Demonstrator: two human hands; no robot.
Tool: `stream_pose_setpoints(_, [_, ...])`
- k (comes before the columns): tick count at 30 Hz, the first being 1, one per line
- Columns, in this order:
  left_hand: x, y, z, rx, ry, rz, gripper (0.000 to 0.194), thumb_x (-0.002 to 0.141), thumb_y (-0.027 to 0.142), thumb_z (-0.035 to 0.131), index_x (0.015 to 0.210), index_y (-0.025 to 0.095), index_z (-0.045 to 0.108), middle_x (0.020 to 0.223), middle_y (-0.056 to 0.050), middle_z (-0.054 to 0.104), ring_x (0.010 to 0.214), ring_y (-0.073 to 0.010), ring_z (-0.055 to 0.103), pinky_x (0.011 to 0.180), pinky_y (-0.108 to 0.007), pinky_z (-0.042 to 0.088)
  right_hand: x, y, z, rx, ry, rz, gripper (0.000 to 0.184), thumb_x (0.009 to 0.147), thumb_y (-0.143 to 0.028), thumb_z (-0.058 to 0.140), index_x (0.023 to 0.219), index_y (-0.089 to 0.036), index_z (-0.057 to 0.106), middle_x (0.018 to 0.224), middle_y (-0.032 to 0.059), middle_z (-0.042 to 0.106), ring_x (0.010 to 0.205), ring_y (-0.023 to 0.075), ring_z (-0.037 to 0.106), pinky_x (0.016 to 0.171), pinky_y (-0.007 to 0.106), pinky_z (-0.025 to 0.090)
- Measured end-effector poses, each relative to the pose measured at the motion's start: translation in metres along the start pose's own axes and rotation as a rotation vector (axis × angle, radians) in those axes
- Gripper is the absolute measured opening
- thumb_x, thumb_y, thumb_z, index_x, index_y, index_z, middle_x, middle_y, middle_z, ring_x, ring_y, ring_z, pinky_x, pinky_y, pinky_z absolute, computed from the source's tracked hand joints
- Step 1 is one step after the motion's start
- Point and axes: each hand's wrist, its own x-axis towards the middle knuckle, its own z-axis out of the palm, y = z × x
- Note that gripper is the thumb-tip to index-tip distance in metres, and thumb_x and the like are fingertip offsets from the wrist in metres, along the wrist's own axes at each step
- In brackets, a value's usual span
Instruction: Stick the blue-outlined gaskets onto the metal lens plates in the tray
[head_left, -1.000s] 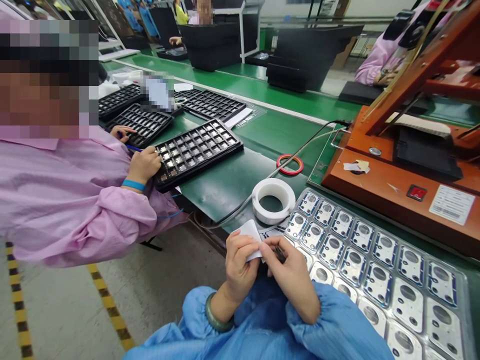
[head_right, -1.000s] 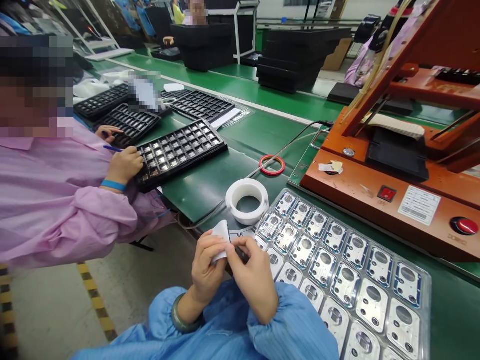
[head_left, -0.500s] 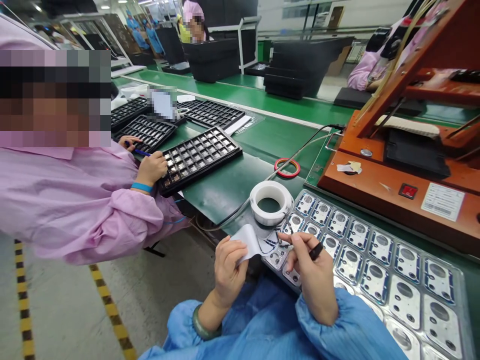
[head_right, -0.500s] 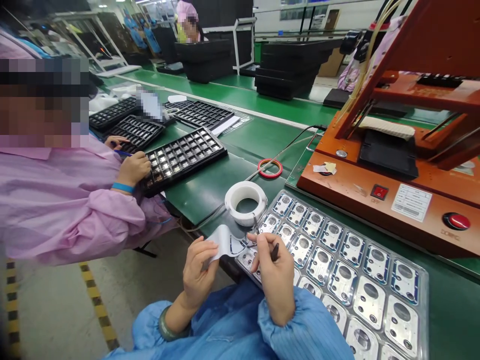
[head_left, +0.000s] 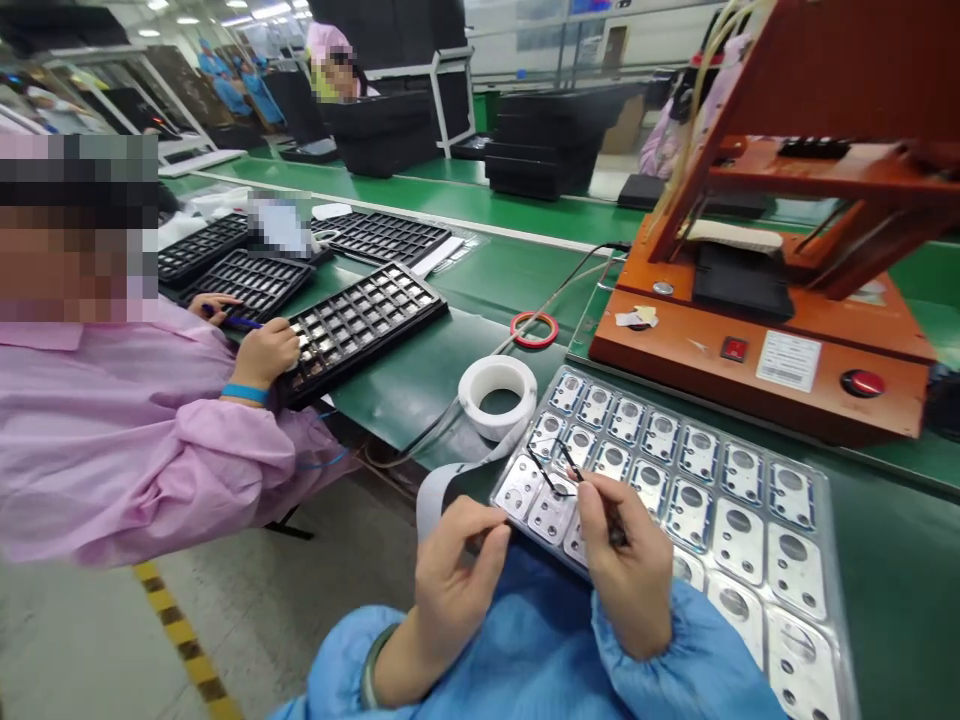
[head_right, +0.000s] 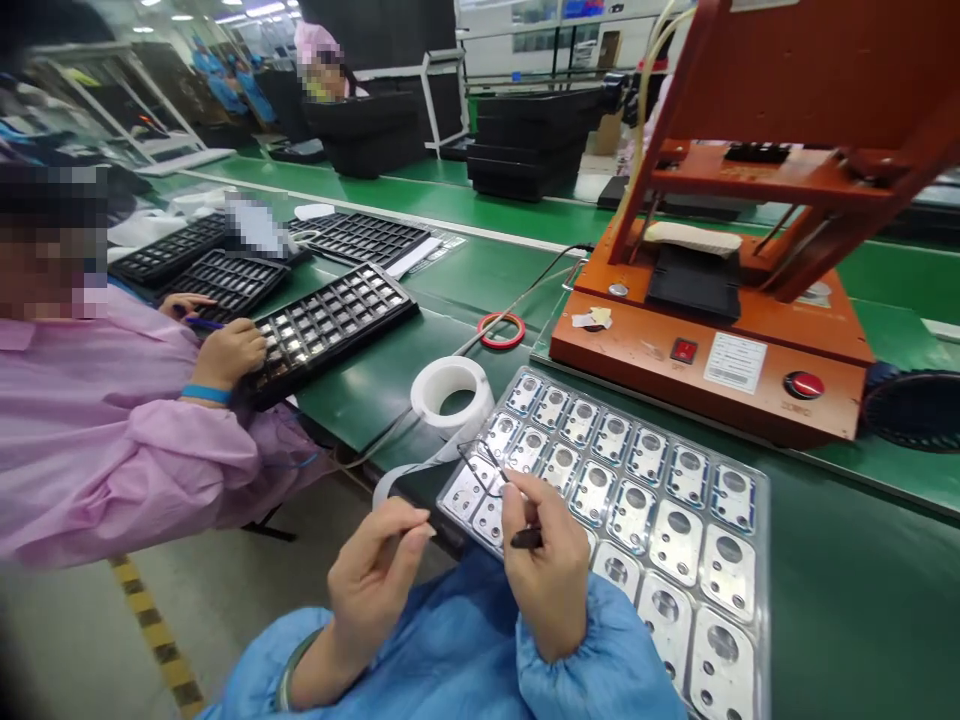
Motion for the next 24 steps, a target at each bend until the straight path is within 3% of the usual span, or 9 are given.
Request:
stream_pose_setpoints(3, [0.013,0.024,0.028,-0.215,-0.16,-0.323,0.007,0.086,0.021,0.058,0.087,0.02,0.066,0.069,0.001,0.06,0.056,-0.0092,0.054,0.051,-0.02,0.044,-0.004,0.007,-0.012,-0.139,0.129,-0.278,0.017,0.09,-0.016,0.056,0.104,-0.019,0.063,0.095,0.0063,0.072,0.077,0.016,0.069,0.068,0.025,0.055])
stream_pose_setpoints(7, [0.025,0.037,0.056,-0.468,-0.287,-0.641,0.018,0.084,0.034,0.062,0.083,0.017,0.067,0.051,0.006,0.049,0.037,-0.0036,0.033,0.035,-0.017,0.027,-0.008,0.018,-0.028,-0.261,0.205,-0.474,0.023,0.086,-0.008,0.059,0.108,-0.015,0.061,0.096,0.0107,0.073,0.087,0.0187,0.071,0.076,0.027,0.057])
stream_pose_setpoints(11, [0.025,0.04,0.072,-0.556,-0.36,-0.724,0.019,0.079,0.035,0.067,0.083,0.017,0.069,0.051,0.006,0.049,0.034,-0.0024,0.032,0.031,-0.016,0.021,-0.013,0.028,-0.037,-0.356,0.228,-0.559,0.025,0.086,-0.008,0.059,0.111,-0.012,0.06,0.099,0.0163,0.073,0.086,0.0211,0.071,0.07,0.029,0.059])
stream_pose_setpoints(19, [0.024,0.044,0.089,-0.572,-0.395,-0.814,0.021,0.072,0.036,0.074,0.074,0.015,0.071,0.057,0.004,0.05,0.046,-0.0039,0.045,0.035,-0.011,0.028,-0.023,0.039,-0.05,-0.415,0.183,-0.557,0.027,0.087,-0.007,0.057,0.113,-0.01,0.059,0.104,0.0204,0.071,0.085,0.0235,0.071,0.066,0.032,0.059])
stream_pose_setpoints(24, [0.024,0.048,0.098,-0.647,-0.419,-0.993,0.035,0.064,0.044,0.079,0.075,0.014,0.066,0.048,0.007,0.048,0.035,-0.0003,0.034,0.032,-0.01,0.023,-0.024,0.043,-0.06,-0.44,0.14,-0.545,0.029,0.087,-0.007,0.054,0.116,-0.01,0.059,0.109,0.0191,0.069,0.085,0.0236,0.071,0.063,0.031,0.058])
